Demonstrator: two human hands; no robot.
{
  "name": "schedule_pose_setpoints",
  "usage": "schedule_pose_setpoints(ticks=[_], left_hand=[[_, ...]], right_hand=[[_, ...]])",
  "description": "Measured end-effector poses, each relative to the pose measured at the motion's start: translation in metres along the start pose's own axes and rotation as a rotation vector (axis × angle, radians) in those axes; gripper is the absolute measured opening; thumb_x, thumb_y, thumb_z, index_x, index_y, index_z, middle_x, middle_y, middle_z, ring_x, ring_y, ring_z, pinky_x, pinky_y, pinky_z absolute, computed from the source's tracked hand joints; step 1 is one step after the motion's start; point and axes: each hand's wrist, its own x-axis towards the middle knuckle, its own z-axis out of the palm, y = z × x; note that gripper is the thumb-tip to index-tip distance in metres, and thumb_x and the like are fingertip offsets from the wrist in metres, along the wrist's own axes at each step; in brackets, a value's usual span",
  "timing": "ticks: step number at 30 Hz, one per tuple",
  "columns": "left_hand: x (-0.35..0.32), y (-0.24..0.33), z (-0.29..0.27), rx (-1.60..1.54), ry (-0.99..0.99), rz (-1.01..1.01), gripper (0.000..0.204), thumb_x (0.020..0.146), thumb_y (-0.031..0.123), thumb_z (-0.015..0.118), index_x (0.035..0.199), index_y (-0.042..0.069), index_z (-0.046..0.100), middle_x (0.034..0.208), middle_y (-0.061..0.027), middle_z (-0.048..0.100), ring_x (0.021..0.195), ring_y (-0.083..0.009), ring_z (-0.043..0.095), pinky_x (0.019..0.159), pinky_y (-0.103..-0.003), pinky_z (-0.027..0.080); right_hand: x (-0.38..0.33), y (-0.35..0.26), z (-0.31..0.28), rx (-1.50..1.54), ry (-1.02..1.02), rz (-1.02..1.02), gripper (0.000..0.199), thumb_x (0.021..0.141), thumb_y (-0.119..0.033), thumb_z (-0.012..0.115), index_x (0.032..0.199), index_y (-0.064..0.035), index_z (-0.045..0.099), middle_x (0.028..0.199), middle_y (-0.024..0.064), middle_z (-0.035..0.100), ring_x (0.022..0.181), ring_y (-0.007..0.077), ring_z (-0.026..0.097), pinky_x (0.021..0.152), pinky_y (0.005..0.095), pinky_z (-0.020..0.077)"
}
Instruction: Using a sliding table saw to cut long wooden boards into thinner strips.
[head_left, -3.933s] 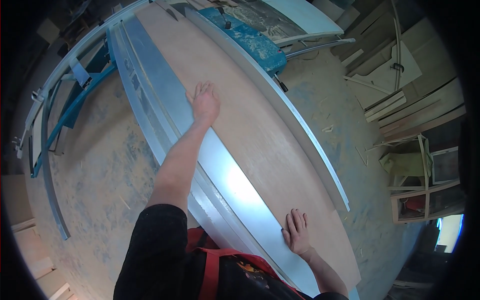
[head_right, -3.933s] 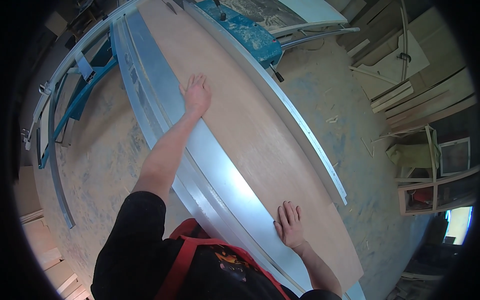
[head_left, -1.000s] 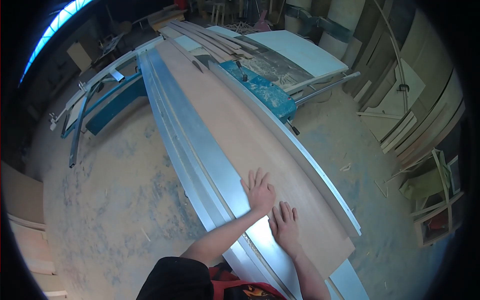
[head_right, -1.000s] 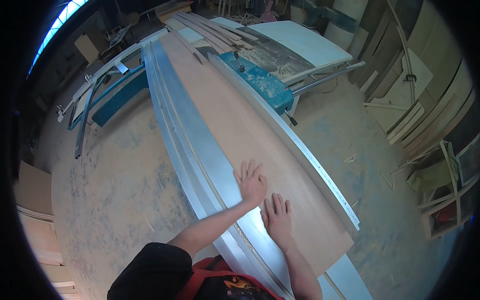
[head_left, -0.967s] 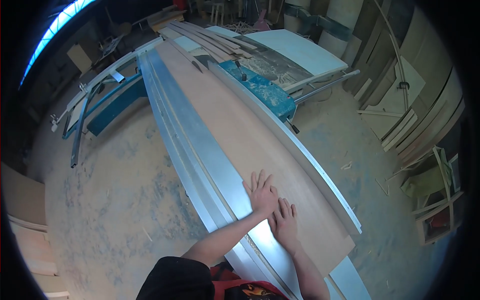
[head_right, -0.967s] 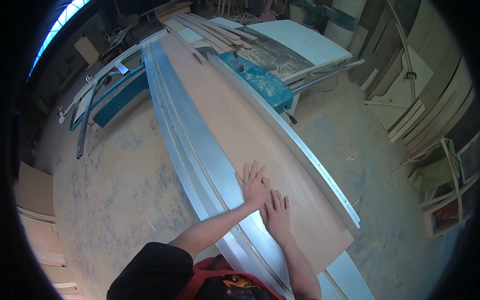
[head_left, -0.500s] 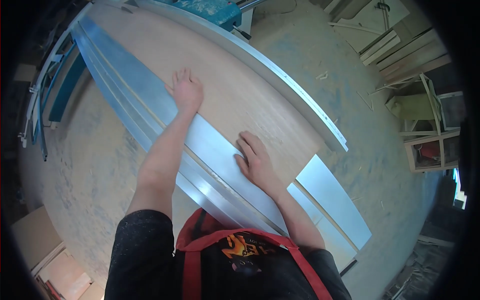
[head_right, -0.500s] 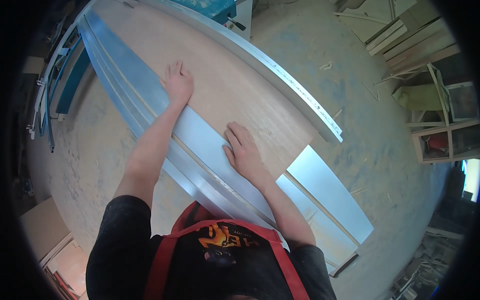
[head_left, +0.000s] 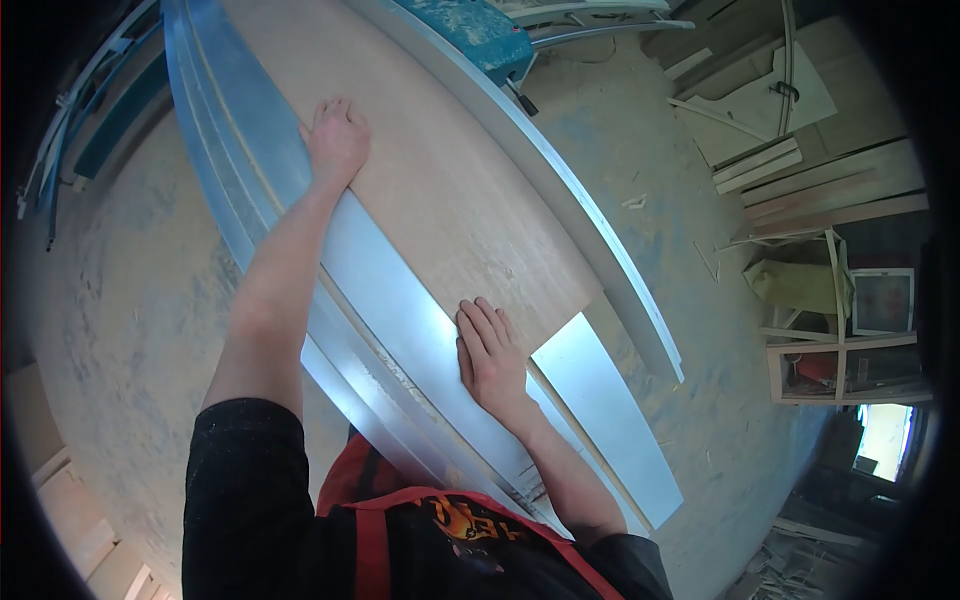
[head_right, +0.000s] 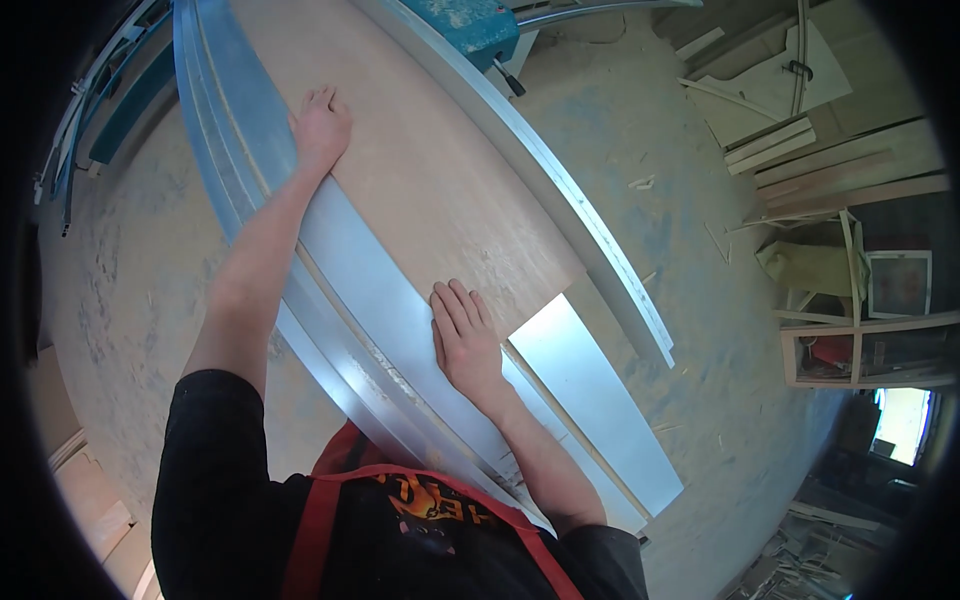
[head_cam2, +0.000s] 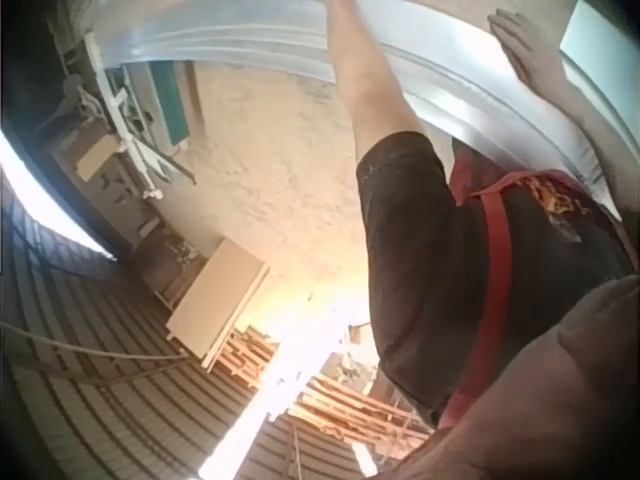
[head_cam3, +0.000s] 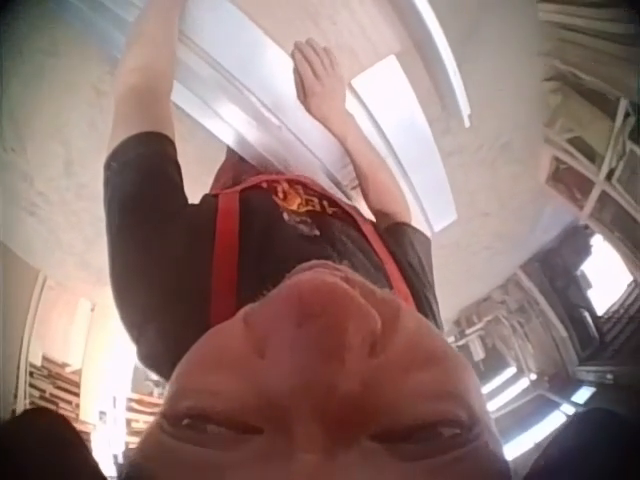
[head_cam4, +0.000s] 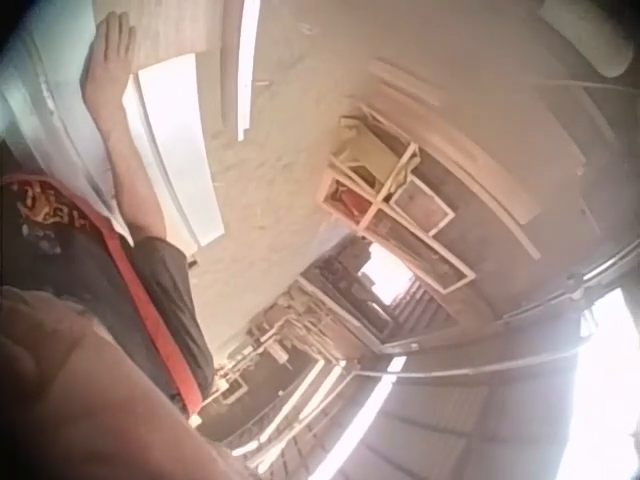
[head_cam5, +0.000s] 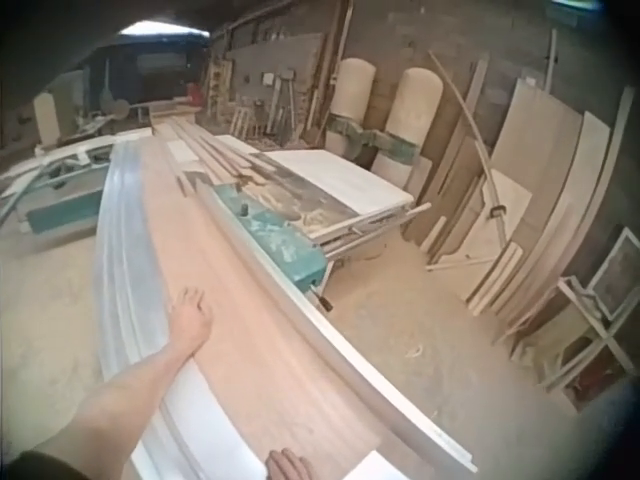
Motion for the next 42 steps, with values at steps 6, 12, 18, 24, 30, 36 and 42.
schedule_pose_setpoints(ticks=[6, 12, 18, 24, 30, 36, 42], left_hand=[[0.279, -0.252, 0.107, -0.023, -0.008, 0.003, 0.045, 0.101, 0.028, 0.046, 0.140, 0.012, 0.062, 0.151, -0.0064, 0.055, 0.145, -0.0247, 0.043, 0.121, -0.064, 0.023], [0.500, -0.513, 0.116, -0.036, 0.014, -0.009, 0.043, 0.101, 0.028, 0.047, 0.137, 0.011, 0.063, 0.150, -0.0059, 0.056, 0.145, -0.0241, 0.044, 0.121, -0.062, 0.024], [0.616, -0.697, 0.004, -0.072, -0.080, 0.109, 0.040, 0.102, 0.025, 0.049, 0.136, 0.011, 0.063, 0.151, -0.0067, 0.055, 0.145, -0.0258, 0.043, 0.121, -0.059, 0.026], [0.797, -0.847, -0.252, -0.126, -0.233, 0.545, 0.050, 0.102, 0.023, 0.046, 0.150, 0.011, 0.048, 0.160, -0.0100, 0.043, 0.152, -0.0287, 0.032, 0.126, -0.051, 0.021], [0.985, -0.907, -0.290, -0.067, -0.225, 0.586, 0.051, 0.101, 0.018, 0.044, 0.151, 0.013, 0.048, 0.161, -0.0091, 0.041, 0.150, -0.0309, 0.036, 0.125, -0.050, 0.025], [1.044, -0.832, -0.158, -0.041, -0.326, 0.540, 0.053, 0.102, 0.022, 0.041, 0.154, 0.017, 0.044, 0.163, -0.0046, 0.038, 0.151, -0.0294, 0.034, 0.128, -0.046, 0.021], [0.993, -0.770, -0.058, -0.041, -0.342, 0.549, 0.054, 0.101, 0.023, 0.041, 0.155, 0.018, 0.044, 0.164, -0.0028, 0.038, 0.150, -0.0290, 0.036, 0.127, -0.046, 0.023]], right_hand=[[0.311, -0.074, 0.253, -0.039, 0.018, 0.003, 0.040, 0.091, -0.003, 0.068, 0.130, 0.0035, 0.062, 0.137, 0.0183, 0.061, 0.131, 0.0399, 0.056, 0.110, 0.0527, 0.0441], [0.562, -0.215, 0.445, -0.089, 0.028, -0.034, 0.035, 0.095, -0.003, 0.064, 0.130, 0.0017, 0.064, 0.136, 0.0183, 0.061, 0.130, 0.0394, 0.057, 0.109, 0.0515, 0.0452], [0.710, -0.402, 0.483, -0.057, 0.034, -0.012, 0.033, 0.095, -0.005, 0.063, 0.128, -0.0007, 0.066, 0.136, 0.0163, 0.062, 0.130, 0.0373, 0.056, 0.109, 0.0484, 0.0455], [0.988, -0.604, 0.410, -0.095, 0.062, -0.047, 0.032, 0.099, -0.006, 0.058, 0.129, -0.0004, 0.067, 0.135, 0.0173, 0.063, 0.131, 0.0392, 0.056, 0.110, 0.0474, 0.0453], [1.193, -0.655, 0.427, -0.065, 0.081, -0.029, 0.032, 0.099, -0.007, 0.058, 0.129, -0.0016, 0.067, 0.136, 0.0166, 0.063, 0.131, 0.0383, 0.055, 0.110, 0.0476, 0.0448], [1.239, -0.515, 0.444, -0.058, 0.071, 0.000, 0.032, 0.099, -0.009, 0.058, 0.130, -0.0024, 0.066, 0.136, 0.0155, 0.062, 0.131, 0.0379, 0.055, 0.110, 0.0475, 0.0450], [1.179, -0.401, 0.469, -0.076, 0.085, 0.008, 0.032, 0.099, -0.009, 0.059, 0.129, -0.0020, 0.066, 0.136, 0.0156, 0.062, 0.131, 0.0374, 0.055, 0.110, 0.0477, 0.0453]])
